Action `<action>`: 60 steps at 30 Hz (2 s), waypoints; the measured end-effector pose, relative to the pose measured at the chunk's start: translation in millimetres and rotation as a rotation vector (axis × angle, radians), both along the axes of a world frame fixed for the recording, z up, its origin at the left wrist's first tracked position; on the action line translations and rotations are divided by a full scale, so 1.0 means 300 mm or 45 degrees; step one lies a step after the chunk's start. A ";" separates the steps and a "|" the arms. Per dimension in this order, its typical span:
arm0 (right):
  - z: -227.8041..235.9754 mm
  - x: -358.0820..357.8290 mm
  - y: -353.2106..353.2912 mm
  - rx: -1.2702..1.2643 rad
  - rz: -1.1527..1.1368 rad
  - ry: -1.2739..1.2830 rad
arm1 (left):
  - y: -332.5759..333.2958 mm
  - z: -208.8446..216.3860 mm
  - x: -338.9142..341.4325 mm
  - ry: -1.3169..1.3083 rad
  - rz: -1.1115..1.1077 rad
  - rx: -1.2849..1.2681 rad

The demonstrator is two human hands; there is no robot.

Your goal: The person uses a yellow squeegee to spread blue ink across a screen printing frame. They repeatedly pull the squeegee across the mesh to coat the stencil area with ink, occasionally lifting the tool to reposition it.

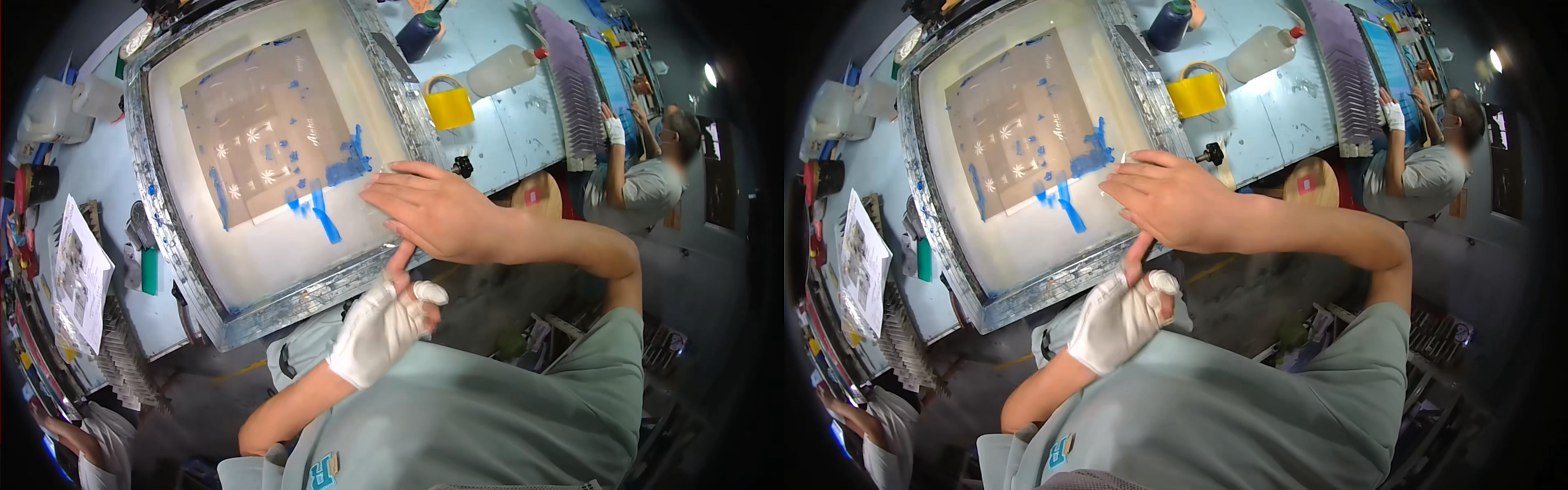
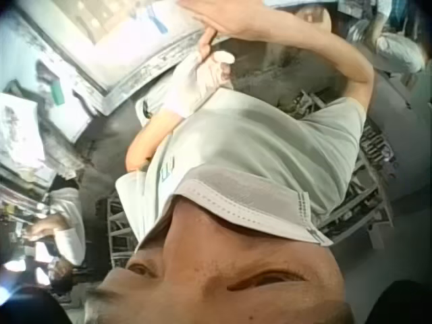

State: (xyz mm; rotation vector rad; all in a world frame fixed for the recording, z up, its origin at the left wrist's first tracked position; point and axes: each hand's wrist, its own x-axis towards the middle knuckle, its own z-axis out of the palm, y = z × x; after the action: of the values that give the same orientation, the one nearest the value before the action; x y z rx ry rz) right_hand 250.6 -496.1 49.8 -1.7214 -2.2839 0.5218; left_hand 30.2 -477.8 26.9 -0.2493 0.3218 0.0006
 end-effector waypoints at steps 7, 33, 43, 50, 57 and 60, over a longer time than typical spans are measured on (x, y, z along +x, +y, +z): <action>0.037 0.026 -0.056 -0.053 -0.032 0.134 | 0.330 0.103 0.099 0.033 0.033 1.503; 0.012 0.503 0.142 -0.310 -0.421 -0.033 | 0.378 -0.096 0.319 -0.577 0.374 3.843; 0.334 0.356 0.050 -0.307 -0.373 0.050 | 0.392 -0.017 0.193 0.014 0.018 3.049; 0.288 0.243 0.095 -0.450 -0.307 0.385 | 0.374 0.048 0.170 0.407 0.044 2.054; 0.263 0.299 0.095 -0.179 -0.405 0.087 | 0.582 0.082 -0.078 0.500 0.110 1.841; 0.163 0.449 0.072 0.134 -0.409 0.030 | 0.725 0.027 -0.246 0.821 0.082 2.272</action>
State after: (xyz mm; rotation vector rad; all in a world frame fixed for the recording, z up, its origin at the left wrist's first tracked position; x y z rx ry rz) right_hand 385.4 -474.6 98.8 -1.9631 -1.9262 0.3468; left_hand -43.5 -260.2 34.9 1.5447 0.8272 0.4214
